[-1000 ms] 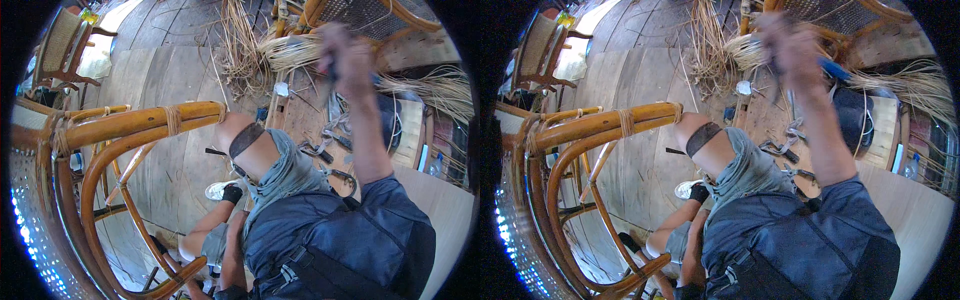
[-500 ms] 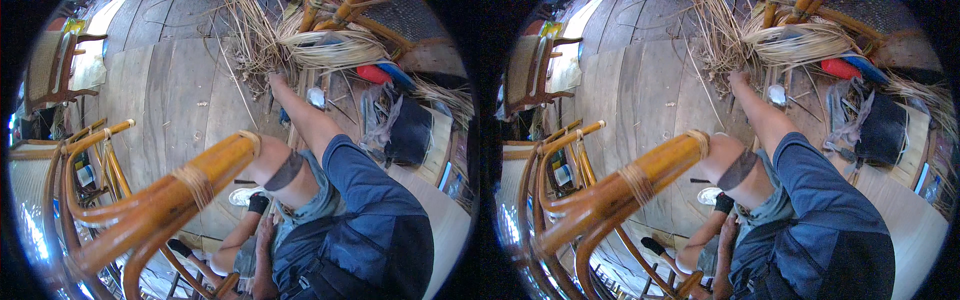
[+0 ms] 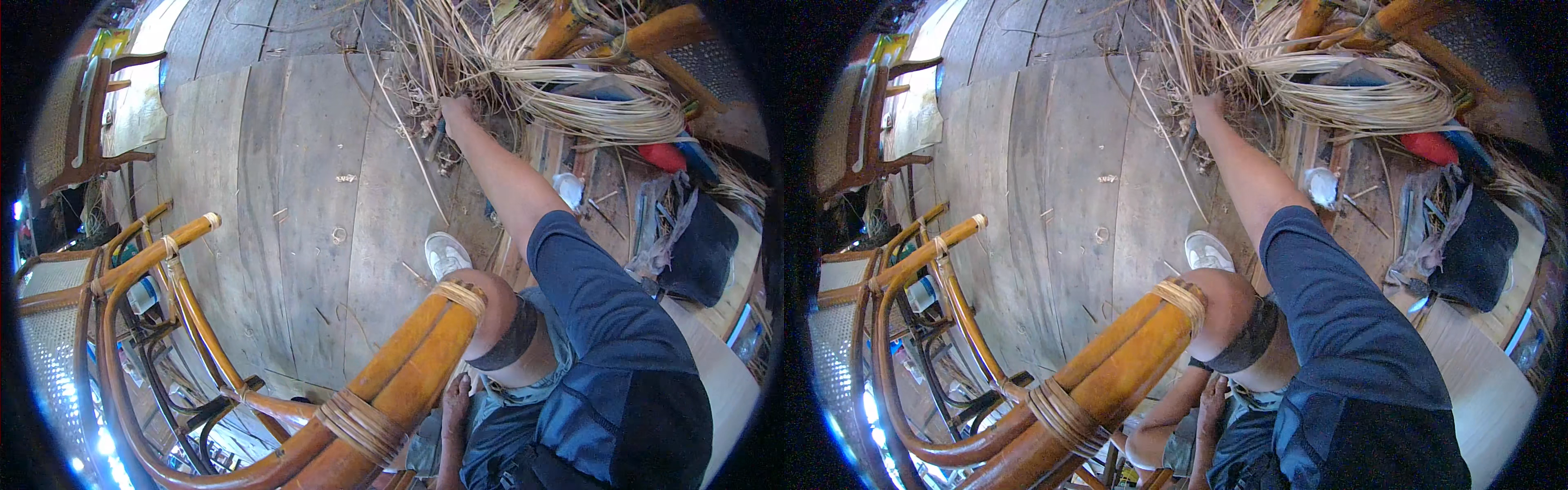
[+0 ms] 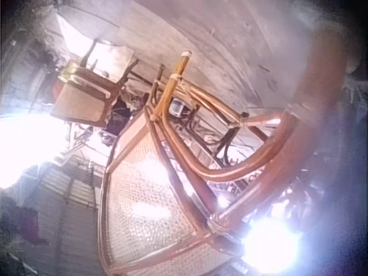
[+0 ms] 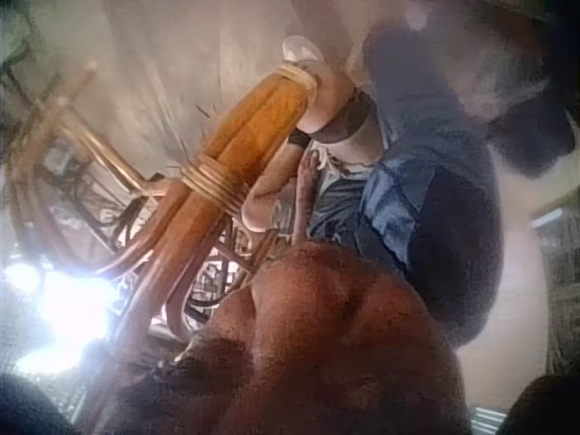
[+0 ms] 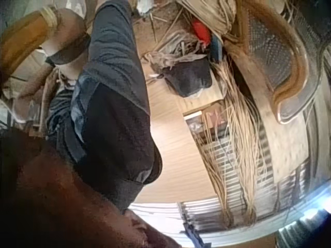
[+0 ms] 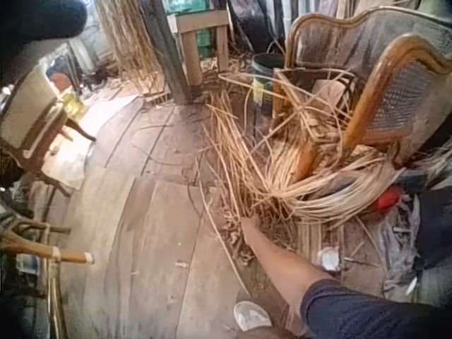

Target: Repairing a rattan chair frame by weaving and securing bamboo or rattan strips.

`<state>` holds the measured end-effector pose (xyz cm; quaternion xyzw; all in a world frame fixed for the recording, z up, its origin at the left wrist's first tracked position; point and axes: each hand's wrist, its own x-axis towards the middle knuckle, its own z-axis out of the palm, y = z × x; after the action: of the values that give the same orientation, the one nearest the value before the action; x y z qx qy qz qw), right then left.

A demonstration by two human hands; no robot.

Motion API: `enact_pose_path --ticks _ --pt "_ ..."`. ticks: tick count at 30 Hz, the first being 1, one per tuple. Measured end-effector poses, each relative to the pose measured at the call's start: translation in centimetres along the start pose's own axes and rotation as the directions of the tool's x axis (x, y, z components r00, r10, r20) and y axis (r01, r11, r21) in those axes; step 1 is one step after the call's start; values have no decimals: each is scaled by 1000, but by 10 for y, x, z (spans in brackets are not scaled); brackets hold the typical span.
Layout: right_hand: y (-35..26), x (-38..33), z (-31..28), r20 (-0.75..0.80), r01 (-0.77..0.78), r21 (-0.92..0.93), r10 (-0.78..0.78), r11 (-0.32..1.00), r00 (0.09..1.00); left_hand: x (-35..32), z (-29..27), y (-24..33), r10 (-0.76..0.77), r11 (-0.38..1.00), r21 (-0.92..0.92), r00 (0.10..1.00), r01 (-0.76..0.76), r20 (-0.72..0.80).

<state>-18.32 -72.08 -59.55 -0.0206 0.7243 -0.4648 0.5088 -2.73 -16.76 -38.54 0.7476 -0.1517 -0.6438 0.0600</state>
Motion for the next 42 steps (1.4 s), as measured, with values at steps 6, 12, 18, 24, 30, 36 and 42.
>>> enact_pose_path --ticks 6,12,18,24,30,36,42 --pt "-24 -6 0 348 -127 228 41 965 937 -6 -8 18 -12 998 59 1000 11 6" --pt "-32 -43 -19 409 484 -44 -426 874 807 -5 -10 33 -108 994 -12 993 107 -41" --pt "-33 -58 -31 556 468 -94 -344 879 757 -2 -17 17 -89 996 -27 996 89 7" --pt "-42 -67 -43 605 275 63 -256 959 754 4 -14 18 -49 998 44 999 49 4" --pt "-36 -74 -39 407 162 218 -240 962 881 5 -13 16 -98 995 -5 995 98 -21" --pt "-12 -40 -54 3 483 -163 -489 860 872 1 -13 34 35 998 55 999 -33 -24" --pt "-24 -66 -68 10 435 28 -436 900 900 -3 -11 59 225 950 234 972 -205 -62"
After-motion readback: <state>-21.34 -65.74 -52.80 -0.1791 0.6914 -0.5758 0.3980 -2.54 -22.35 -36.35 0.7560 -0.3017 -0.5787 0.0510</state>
